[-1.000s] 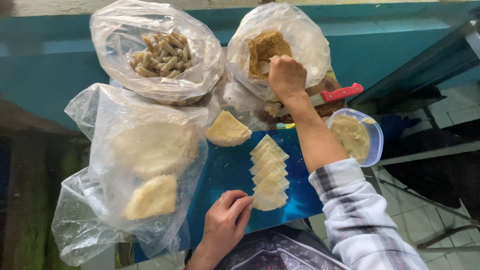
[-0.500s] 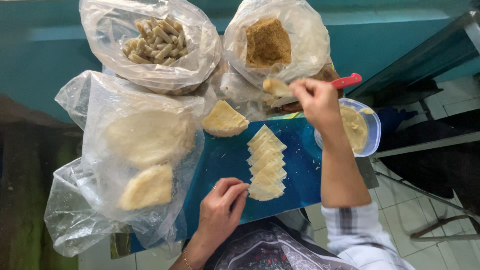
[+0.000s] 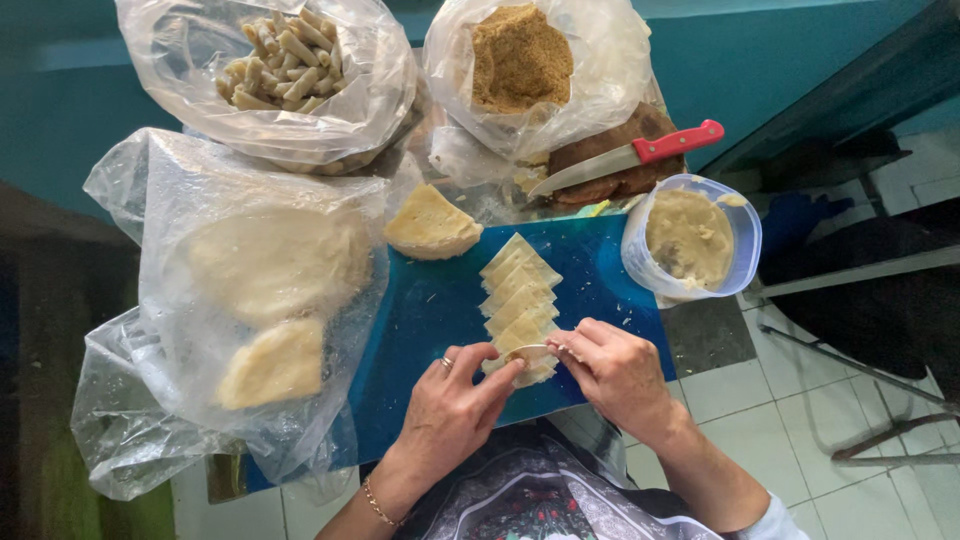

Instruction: The person cuts a round sheet of dough into small square pieces with a knife on a blue cutting board, then pinches and folds the pieces one at a time, occasionally scooping brown powder from a bag with a spoon and pressing it onto the dough pieces.

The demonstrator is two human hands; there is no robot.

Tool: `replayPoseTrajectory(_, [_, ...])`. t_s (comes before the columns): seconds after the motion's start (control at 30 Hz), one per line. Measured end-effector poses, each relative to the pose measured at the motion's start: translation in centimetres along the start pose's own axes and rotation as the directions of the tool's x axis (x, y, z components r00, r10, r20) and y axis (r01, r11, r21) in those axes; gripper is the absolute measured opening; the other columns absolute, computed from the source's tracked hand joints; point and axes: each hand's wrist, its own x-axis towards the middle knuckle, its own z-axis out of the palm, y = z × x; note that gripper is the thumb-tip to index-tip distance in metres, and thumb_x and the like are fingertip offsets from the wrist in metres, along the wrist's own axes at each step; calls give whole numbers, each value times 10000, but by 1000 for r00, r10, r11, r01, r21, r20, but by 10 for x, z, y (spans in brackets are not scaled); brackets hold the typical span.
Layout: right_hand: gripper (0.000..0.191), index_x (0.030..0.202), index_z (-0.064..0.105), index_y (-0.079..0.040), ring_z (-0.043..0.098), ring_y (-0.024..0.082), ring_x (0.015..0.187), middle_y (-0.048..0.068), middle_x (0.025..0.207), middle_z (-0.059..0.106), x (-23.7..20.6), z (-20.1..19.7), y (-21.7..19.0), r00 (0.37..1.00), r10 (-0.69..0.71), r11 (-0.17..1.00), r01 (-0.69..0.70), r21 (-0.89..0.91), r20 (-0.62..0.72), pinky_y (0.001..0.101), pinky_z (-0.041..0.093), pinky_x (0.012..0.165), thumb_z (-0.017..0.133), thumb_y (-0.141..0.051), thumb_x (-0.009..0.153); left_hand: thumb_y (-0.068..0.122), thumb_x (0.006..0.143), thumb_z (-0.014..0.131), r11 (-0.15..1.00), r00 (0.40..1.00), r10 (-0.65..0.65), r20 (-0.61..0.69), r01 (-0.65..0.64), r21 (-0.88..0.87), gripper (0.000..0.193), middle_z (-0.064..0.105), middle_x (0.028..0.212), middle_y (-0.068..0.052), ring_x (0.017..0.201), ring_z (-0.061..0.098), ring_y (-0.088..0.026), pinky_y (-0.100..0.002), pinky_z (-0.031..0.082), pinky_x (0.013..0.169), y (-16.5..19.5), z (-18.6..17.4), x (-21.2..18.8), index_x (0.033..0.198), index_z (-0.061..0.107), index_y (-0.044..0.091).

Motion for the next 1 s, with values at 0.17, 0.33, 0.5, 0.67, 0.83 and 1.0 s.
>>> replayPoseTrajectory(0.17, [244, 1045, 734, -118, 631, 219, 722, 30, 777, 589, 1, -7, -7, 994, -108, 986, 106, -125, -8, 367, 510, 590, 753, -126, 802, 139, 855, 761, 996, 998, -9, 56, 4, 94, 318, 597, 1100, -63, 903, 602, -232, -366, 458, 688, 0, 4, -3, 1166, 694, 141])
replayPoseTrajectory(0.33, [354, 1072, 742, -123, 625, 201, 728, 4, 799, 605, 2, -10, -10, 981, -193, 971, 186, -151, -36, 351, 513, 605, 736, -52, 725, 147, 846, 758, 997, 997, -14, 79, 8, 78, 344, 594, 1095, -66, 899, 597, -233, -370, 454, 687, -2, 3, -2, 1184, 698, 129])
replayPoseTrajectory(0.5, [286, 1052, 754, -117, 642, 220, 715, 25, 783, 625, 0, -3, -3, 991, -135, 983, 131, -127, -22, 354, 520, 601, 750, -72, 770, 151, 839, 774, 999, 998, -13, 57, 11, 45, 301, 599, 1082, -68, 901, 604, -238, -375, 457, 688, -4, 1, -2, 1128, 697, 123])
replayPoseTrajectory(0.67, [98, 976, 772, -51, 706, 144, 772, 37, 872, 744, 14, -3, 25, 973, 223, 915, -229, 332, 57, 262, 552, 675, 733, -107, 906, 108, 854, 763, 991, 989, -133, -62, 132, -16, 250, 623, 1015, -41, 863, 607, -220, -362, 489, 711, -11, -3, -12, 1100, 717, 110])
replayPoseTrajectory(0.83, [135, 1025, 756, -15, 631, 58, 810, 36, 899, 734, 77, -20, 65, 917, 395, 793, -309, 525, -57, 245, 516, 718, 668, -114, 993, 162, 853, 761, 969, 968, -225, -109, 234, 81, 185, 619, 970, -50, 845, 605, -240, -391, 457, 711, -12, -1, -17, 1015, 703, 95])
replayPoseTrajectory(1.0, [126, 1074, 674, -18, 686, 307, 698, 107, 715, 662, 205, -11, 92, 868, 73, 970, -176, -166, -490, 434, 504, 620, 721, -111, 1004, 239, 850, 761, 954, 956, -266, -121, 280, 111, 235, 604, 966, -75, 862, 596, -265, -413, 435, 736, -12, -2, -17, 998, 677, 77])
